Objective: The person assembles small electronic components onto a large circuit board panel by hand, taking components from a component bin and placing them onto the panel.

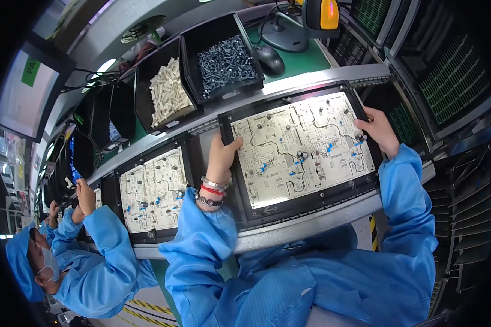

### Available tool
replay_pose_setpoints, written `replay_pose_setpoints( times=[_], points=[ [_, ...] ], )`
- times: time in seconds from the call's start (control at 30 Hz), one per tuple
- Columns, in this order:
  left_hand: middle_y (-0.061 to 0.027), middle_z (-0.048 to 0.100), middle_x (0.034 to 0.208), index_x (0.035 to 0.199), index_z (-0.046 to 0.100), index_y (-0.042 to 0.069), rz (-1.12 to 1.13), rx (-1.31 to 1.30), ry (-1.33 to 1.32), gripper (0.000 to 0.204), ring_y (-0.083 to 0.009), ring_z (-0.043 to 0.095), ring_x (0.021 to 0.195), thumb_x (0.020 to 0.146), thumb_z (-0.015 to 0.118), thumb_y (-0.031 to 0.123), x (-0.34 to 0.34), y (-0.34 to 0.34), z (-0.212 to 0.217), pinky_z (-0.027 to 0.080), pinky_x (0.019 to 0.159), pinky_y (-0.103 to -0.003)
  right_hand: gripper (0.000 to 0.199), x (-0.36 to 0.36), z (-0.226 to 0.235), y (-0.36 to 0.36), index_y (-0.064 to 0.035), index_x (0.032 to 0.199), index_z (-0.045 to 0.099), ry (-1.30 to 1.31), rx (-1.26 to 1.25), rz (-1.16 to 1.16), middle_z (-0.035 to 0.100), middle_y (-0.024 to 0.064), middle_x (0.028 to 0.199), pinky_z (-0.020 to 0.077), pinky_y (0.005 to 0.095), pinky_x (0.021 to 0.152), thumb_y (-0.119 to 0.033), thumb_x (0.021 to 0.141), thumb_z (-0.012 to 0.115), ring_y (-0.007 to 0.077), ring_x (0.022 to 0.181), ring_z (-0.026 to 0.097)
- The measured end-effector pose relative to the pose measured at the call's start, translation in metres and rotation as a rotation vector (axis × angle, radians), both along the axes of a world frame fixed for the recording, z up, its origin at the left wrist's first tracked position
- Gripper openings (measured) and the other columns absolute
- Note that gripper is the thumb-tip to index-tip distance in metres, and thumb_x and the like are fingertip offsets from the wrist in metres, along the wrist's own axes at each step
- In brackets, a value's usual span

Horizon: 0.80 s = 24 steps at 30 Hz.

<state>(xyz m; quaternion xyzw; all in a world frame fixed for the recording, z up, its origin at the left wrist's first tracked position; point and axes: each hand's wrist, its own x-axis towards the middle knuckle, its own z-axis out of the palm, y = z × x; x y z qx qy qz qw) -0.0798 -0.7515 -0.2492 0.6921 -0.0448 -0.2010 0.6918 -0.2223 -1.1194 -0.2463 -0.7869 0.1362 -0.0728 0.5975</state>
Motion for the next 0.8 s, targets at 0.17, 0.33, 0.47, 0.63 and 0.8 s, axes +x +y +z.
replay_pose_setpoints(
  times=[0.17,0.33,0.47,0.63,0.8],
  points=[
    [-0.0097,0.062,0.099,0.112,0.048,-0.003,-0.011,0.026,0.025,0.034,-0.0158,0.06,0.084,0.08,0.06,0.0,0.0,0.002,0.005,0.049,0.075,-0.029,0.031,0.0,0.002,0.0,0.0075,0.11,0.057,-0.004,0.003,-0.015,0.065,0.0101,0.092,0.0458,0.0258,0.073,-0.002,0.08,0.061,0.0119,0.081,0.058],
    [-0.0105,0.062,0.099,0.11,0.048,-0.004,0.014,0.015,0.059,0.032,-0.0159,0.06,0.084,0.081,0.06,0.0,-0.006,0.0,0.004,0.049,0.075,-0.029,0.041,0.001,0.003,0.0,0.0067,0.121,0.049,0.09,0.033,0.014,0.062,0.0106,0.106,0.0451,0.0243,0.082,-0.001,0.082,0.06,0.012,0.093,0.057],
    [-0.0124,0.061,0.102,0.114,0.045,-0.005,0.007,0.041,0.042,0.039,-0.0185,0.059,0.09,0.079,0.061,0.0,-0.003,-0.001,0.0,0.047,0.08,-0.031,0.042,-0.002,0.0,-0.001,0.0072,0.121,0.049,0.08,-0.011,0.01,0.062,0.0109,0.105,0.0454,0.0244,0.081,-0.002,0.082,0.061,0.0121,0.093,0.058],
    [-0.0248,0.045,0.122,0.123,0.04,-0.008,0.323,0.704,-0.84,0.054,-0.0297,0.046,0.114,0.076,0.064,0.002,-0.024,-0.007,0.0,0.038,0.095,-0.037,0.046,-0.003,0.016,0.017,0.0055,0.125,0.047,0.047,-0.32,-0.079,0.057,0.0163,0.116,0.0414,0.0285,0.092,-0.005,0.083,0.061,0.0196,0.106,0.054],
    [-0.0214,0.042,0.126,0.122,0.049,0.002,-0.346,0.689,-1.113,0.052,-0.0386,0.039,0.118,0.072,0.065,0.002,-0.092,0.007,0.084,0.036,0.098,-0.04,0.047,-0.042,0.053,0.05,0.0005,0.125,0.049,-0.316,-0.585,0.007,0.052,0.0177,0.124,0.0374,0.0343,0.098,-0.005,0.08,0.061,0.0269,0.118,0.048]
  ],
)
